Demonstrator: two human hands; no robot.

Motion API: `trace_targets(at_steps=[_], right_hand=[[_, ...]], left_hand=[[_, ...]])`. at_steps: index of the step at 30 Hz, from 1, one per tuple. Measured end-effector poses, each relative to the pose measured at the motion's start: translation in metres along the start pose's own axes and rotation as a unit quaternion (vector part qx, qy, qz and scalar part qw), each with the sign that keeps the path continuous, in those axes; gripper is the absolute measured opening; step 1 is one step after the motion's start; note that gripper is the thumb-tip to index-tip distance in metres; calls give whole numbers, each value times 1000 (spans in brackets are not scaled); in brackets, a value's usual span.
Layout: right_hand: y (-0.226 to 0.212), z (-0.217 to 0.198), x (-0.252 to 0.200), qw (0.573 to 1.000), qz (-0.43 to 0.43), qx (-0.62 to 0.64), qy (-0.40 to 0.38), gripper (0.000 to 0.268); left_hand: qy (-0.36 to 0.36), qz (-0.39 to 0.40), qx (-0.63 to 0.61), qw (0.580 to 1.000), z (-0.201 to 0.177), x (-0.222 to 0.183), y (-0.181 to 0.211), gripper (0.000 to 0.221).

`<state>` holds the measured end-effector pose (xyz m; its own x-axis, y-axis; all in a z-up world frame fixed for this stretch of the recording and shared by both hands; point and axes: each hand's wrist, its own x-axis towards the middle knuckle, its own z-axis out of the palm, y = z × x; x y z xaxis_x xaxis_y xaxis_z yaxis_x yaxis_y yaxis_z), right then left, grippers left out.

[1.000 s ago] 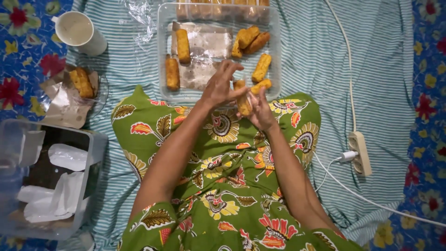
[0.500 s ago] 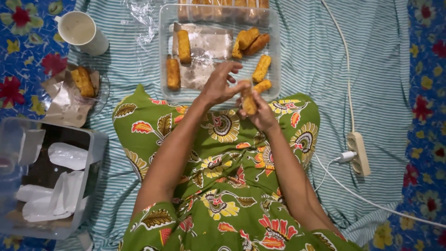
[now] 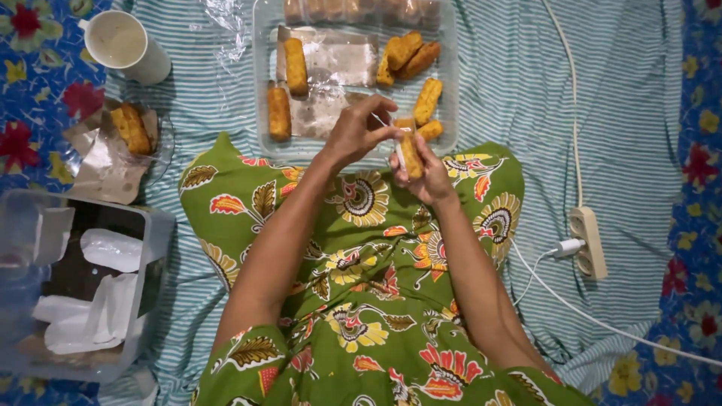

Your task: Wrapping individual fried food items in plastic sheets and organizing them into a container.

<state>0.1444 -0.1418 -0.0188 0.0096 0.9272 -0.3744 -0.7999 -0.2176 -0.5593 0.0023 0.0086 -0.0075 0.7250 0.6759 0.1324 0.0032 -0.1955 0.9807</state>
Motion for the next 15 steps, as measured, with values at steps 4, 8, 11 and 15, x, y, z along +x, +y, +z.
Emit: trace_targets(at_steps=[4, 8, 11, 15], right_hand=[[4, -8, 3, 1000, -3, 2, 7, 45], [7, -19, 6, 1000, 1, 21, -1, 47], [4, -17, 5, 1000, 6, 19, -4, 49], [6, -26, 6, 1000, 12, 11, -19, 52]], left_hand=[[51, 16, 53, 997, 1, 7, -9, 35], [32, -31, -8, 999, -1, 5, -4, 43], [8, -40, -25, 999, 1, 2, -4, 51], [12, -61, -53, 997, 2, 4, -5, 51]])
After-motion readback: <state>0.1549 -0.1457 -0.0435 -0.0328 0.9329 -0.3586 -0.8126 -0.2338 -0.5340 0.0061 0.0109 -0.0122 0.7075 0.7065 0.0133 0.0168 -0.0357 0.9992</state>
